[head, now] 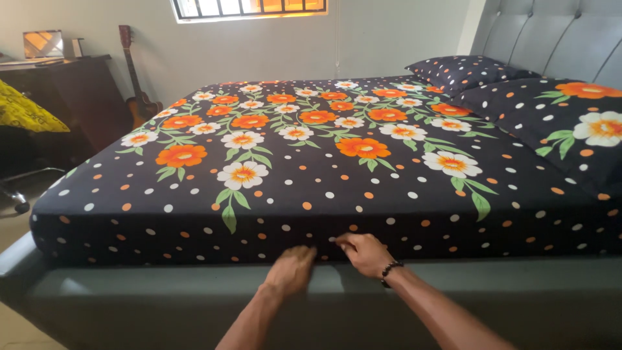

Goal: Tuck the edges of a floral-patterned bedsheet into the bed frame to make the bed.

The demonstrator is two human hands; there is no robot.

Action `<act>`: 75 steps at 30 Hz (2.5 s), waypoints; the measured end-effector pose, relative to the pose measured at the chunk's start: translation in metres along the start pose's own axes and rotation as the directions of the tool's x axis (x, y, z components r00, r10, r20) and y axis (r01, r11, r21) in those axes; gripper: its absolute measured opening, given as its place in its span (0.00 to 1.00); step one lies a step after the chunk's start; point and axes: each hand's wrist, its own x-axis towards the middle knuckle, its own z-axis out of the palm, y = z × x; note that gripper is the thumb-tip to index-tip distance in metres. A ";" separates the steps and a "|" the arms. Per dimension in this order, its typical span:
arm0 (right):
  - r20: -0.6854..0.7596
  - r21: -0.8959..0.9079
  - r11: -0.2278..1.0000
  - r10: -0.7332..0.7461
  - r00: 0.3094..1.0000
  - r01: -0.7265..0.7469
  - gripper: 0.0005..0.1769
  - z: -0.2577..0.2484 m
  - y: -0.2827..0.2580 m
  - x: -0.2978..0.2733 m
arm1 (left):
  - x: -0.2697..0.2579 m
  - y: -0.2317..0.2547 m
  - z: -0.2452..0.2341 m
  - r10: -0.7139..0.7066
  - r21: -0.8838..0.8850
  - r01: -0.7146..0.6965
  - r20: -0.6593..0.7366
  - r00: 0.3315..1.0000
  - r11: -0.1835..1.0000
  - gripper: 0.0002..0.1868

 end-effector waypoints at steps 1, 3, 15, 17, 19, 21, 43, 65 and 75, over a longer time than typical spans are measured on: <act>0.004 0.001 1.000 0.003 1.000 -0.003 0.17 0.007 0.009 0.007 | 0.001 -0.001 -0.001 -0.002 -0.003 0.002 0.003 1.000 1.000 0.23; 0.048 -0.017 0.993 -0.119 0.992 0.120 0.16 0.020 0.028 0.023 | 0.005 -0.002 -0.003 -0.277 -0.010 0.277 0.042 0.960 0.961 0.25; 0.492 -0.319 0.941 0.263 0.830 -0.110 0.30 0.071 0.013 0.049 | -0.011 -0.049 0.040 -0.457 -0.002 0.476 0.277 0.846 0.880 0.25; 0.499 -0.332 0.939 0.250 0.830 -0.083 0.33 0.082 0.021 0.055 | -0.010 -0.062 0.054 -0.447 -0.035 0.471 0.260 0.856 0.881 0.22; 0.507 -0.345 0.937 0.240 0.828 -0.061 0.35 0.095 0.032 0.060 | -0.011 -0.070 0.069 -0.435 -0.068 0.463 0.246 0.866 0.884 0.20; 0.507 -0.338 0.931 0.300 0.808 -0.134 0.36 0.111 0.044 0.063 | -0.018 -0.075 0.082 -0.429 -0.145 0.468 0.238 0.871 0.872 0.18; -0.292 0.281 0.948 -0.062 0.954 0.148 0.14 0.057 -0.085 0.029 | -0.070 -0.098 0.003 -0.656 0.001 0.665 0.167 0.736 0.746 0.25; -0.495 -0.376 0.810 -0.586 0.641 0.450 0.09 0.058 -0.086 0.053 | -0.063 -0.101 0.024 -0.658 0.111 0.655 0.268 0.704 0.747 0.29; -0.408 -0.380 0.815 -0.572 0.711 0.438 0.02 0.062 -0.080 0.050 | -0.067 -0.100 0.035 -0.664 0.105 0.661 0.241 0.708 0.743 0.28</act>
